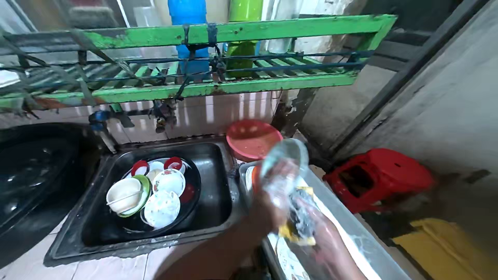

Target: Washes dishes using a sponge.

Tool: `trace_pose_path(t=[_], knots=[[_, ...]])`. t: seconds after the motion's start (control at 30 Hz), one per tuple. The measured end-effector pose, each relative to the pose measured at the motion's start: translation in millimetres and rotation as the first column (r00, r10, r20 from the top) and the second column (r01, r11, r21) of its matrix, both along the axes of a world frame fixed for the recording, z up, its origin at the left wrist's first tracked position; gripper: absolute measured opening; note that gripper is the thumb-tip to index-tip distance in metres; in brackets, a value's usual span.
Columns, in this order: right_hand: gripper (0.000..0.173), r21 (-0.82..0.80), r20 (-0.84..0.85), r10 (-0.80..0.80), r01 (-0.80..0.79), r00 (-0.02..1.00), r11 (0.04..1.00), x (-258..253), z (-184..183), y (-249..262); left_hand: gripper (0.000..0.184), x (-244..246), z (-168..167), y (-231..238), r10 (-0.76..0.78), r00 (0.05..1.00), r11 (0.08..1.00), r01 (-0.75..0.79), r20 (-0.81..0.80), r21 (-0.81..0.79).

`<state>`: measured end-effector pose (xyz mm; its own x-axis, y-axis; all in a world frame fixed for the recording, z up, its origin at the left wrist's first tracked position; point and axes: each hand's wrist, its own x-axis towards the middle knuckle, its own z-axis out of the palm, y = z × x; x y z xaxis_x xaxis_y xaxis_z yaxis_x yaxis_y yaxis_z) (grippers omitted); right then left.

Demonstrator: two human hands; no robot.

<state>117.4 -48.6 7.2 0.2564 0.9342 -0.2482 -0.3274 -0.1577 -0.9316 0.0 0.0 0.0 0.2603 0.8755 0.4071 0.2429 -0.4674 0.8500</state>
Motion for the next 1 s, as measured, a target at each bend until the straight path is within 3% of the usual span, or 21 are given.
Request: trace_pose_path(t=[0.07,0.13,0.2,0.3,0.37,0.47,0.57,0.67,0.73,0.9,1.0], knots=[[0.061,-0.084,0.497,0.129,-0.101,0.858,0.991,33,-2,-13,0.044,-49,-18,23,0.236,0.966,0.953,-0.251,-0.106,-0.169],[0.066,-0.198,0.762,0.244,-0.144,0.600,0.970,71,2,-26,0.046,-110,-39,36,0.421,0.862,0.872,-0.470,-0.283,-0.134],[0.063,-0.374,0.852,0.383,-0.099,0.356,0.922,103,8,-38,0.050,-165,-53,37,0.474,0.693,0.763,-0.631,-0.544,-0.139],[0.059,-0.589,0.793,0.576,0.010,0.201,0.808,125,9,-46,0.054,-204,-63,37,0.420,0.528,0.616,-0.763,-0.738,-0.195],[0.056,-0.661,0.744,0.650,0.027,0.159,0.750,122,1,-44,0.052,-194,-60,47,0.456,0.561,0.650,-0.740,-0.691,-0.173],[0.051,-0.699,0.713,0.690,0.060,0.124,0.712,113,-14,-33,0.042,-141,-37,64,0.427,0.674,0.837,-0.547,-0.603,-0.018],[0.051,-0.720,0.694,0.712,0.067,0.112,0.691,113,-21,-28,0.035,-79,-9,77,0.294,0.626,0.923,-0.381,-0.722,0.046],[0.055,-0.712,0.699,0.700,0.059,0.142,0.699,114,-20,-30,0.044,-34,6,78,0.112,0.493,0.913,-0.394,-0.863,-0.107],[0.055,-0.705,0.705,0.689,0.060,0.170,0.707,112,-19,-30,0.044,-18,12,73,0.068,0.479,0.906,-0.397,-0.875,-0.146],[0.055,-0.728,0.676,0.704,0.052,0.215,0.683,108,-18,-29,0.041,-3,5,78,0.028,0.748,0.860,-0.356,-0.663,-0.365],[0.056,-0.746,0.655,0.715,0.060,0.243,0.663,109,-18,-25,0.039,-1,8,94,-0.015,0.799,0.795,-0.355,-0.601,-0.492]])
